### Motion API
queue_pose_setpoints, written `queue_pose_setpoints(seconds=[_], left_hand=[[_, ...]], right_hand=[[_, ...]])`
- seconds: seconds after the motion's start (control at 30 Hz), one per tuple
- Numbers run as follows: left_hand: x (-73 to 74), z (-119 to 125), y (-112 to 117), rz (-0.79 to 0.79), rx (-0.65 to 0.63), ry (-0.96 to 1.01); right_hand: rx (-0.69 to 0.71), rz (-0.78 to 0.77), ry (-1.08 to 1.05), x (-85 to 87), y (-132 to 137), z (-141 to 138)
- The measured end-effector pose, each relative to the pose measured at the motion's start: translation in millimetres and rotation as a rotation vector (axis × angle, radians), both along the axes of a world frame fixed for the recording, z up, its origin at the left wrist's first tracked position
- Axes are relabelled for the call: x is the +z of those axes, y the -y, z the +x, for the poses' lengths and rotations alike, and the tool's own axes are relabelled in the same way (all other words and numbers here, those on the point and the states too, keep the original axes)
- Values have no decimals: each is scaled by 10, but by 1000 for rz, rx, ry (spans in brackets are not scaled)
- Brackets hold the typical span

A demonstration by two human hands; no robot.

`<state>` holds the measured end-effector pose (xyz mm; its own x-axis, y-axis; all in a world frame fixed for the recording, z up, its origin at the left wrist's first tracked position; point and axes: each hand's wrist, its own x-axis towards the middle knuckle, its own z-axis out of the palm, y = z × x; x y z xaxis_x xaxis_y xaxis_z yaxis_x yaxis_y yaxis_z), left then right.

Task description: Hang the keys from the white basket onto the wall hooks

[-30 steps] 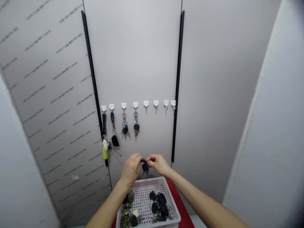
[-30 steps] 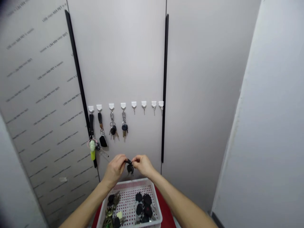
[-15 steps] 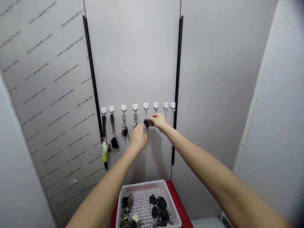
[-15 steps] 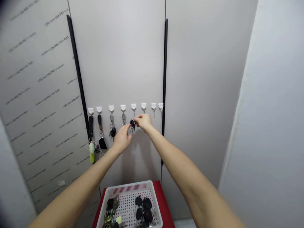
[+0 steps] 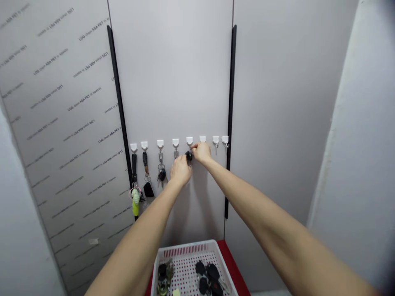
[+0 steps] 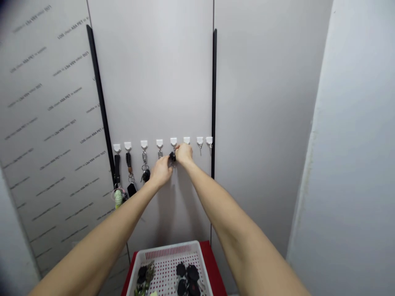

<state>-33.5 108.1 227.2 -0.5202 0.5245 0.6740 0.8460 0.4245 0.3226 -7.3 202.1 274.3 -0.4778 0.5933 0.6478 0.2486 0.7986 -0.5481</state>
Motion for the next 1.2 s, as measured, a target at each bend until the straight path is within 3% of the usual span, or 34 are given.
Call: queue_pose_setpoints(seconds=[0.1,0.2,0.27,0.47,0.57,0.67,0.83,1.0,1.2], left_hand=[[-179,31,101,29,-12,-3],[-517,84,239,41,-58,54],[-846,146,333,16,-88,127],[-1976,510,590,-207,-148,385],[-2316,666,664,-343,-179,479],[-2443,726,691,-435,-212,522],[-2452,711,686,-472,-240,548],[-2461,699,693,-466,-247,563],[-2427,701,667,-320,-268,616]], right_hand=[[58,43,-61,-127,-2,148],[105,36,-35,-457,5,357],[148,10,61,-834,31,506],[391,1,616,-2223,274,982],[434,86,787,-2576,365,1133],[419,194,839,-2643,394,1183],[266,282,936,-2650,415,1144],[268,214,902,-2690,430,1128],[349,6,746,-2545,377,1133]])
